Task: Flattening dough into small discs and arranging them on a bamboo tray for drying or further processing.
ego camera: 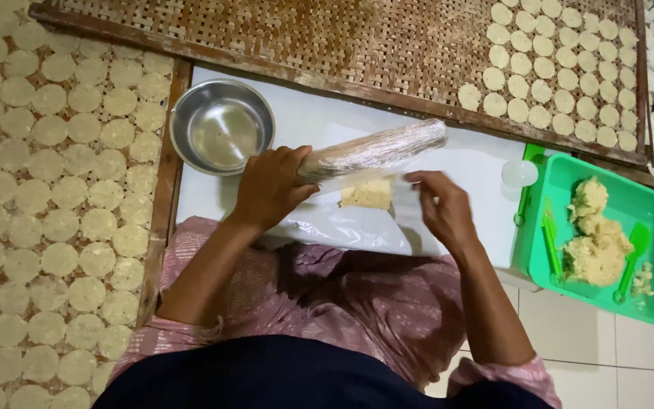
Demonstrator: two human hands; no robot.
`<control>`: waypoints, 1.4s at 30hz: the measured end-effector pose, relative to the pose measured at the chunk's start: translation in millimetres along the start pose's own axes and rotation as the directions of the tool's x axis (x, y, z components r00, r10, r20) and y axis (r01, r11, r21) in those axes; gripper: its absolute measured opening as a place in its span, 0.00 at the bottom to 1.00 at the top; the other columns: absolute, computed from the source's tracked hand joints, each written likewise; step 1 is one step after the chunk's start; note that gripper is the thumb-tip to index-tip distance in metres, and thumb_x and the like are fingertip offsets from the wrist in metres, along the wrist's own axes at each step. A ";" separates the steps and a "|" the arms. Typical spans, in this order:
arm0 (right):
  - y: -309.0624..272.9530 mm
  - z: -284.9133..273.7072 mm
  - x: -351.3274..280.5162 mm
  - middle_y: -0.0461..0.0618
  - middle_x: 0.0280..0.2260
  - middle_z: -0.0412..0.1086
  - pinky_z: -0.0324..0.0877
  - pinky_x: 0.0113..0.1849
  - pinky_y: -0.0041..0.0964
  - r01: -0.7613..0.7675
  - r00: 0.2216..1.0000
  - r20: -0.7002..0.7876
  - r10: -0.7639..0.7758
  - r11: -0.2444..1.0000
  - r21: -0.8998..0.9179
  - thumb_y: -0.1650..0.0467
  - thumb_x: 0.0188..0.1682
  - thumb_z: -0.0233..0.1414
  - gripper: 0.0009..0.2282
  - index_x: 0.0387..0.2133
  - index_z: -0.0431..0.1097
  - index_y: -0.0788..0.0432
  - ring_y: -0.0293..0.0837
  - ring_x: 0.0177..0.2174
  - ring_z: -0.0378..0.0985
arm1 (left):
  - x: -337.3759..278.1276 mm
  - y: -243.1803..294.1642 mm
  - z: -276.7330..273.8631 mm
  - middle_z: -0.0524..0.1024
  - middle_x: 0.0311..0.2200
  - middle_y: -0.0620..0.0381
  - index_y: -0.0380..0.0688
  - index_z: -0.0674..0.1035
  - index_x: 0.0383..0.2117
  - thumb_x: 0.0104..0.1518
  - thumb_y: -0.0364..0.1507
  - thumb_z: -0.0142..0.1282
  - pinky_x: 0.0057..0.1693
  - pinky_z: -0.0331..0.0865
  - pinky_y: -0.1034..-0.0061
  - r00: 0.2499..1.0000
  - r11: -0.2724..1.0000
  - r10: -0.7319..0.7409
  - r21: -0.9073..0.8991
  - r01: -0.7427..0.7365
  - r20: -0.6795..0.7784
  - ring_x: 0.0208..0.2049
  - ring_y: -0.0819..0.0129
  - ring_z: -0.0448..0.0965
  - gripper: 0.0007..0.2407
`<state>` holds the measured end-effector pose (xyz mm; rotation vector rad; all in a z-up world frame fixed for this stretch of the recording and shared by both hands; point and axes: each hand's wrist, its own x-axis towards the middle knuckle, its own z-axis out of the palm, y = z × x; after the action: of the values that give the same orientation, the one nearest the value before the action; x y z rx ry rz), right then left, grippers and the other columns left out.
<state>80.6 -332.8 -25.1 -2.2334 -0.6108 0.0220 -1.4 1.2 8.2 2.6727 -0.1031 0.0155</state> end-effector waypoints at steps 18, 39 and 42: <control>16.7 21.4 -21.6 0.44 0.55 0.65 0.66 0.52 0.54 0.225 0.966 0.248 -0.077 0.723 -0.653 0.62 0.35 0.61 0.35 0.61 0.60 0.35 0.52 0.49 0.76 | -3.4 11.7 95.8 0.75 0.47 0.50 0.45 0.73 0.57 0.49 0.48 0.65 0.60 0.66 0.55 0.891 0.847 0.426 0.415 -0.333 -0.154 0.53 0.56 0.76 0.31; 51.2 26.7 67.2 0.60 0.71 0.38 0.38 0.63 0.70 0.146 0.972 0.234 -0.024 0.843 -0.518 0.48 0.58 0.30 0.30 0.73 0.43 0.41 0.64 0.69 0.35 | 109.3 -5.5 84.2 0.54 0.70 0.38 0.50 0.60 0.71 0.64 0.44 0.54 0.66 0.48 0.32 0.932 0.897 0.298 0.396 -0.199 -0.208 0.72 0.44 0.47 0.30; 40.8 30.0 47.1 0.57 0.70 0.46 0.48 0.62 0.67 0.158 0.977 0.207 -0.049 0.818 -0.554 0.47 0.57 0.31 0.29 0.71 0.50 0.38 0.62 0.67 0.48 | 81.2 -1.4 90.5 0.65 0.65 0.42 0.48 0.71 0.64 0.63 0.47 0.50 0.66 0.52 0.38 0.918 0.869 0.309 0.466 -0.167 -0.247 0.70 0.48 0.57 0.26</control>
<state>133.0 -314.1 -66.1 -2.7942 -0.9391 -0.0129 79.1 -44.0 -71.0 3.0406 -0.3721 0.6155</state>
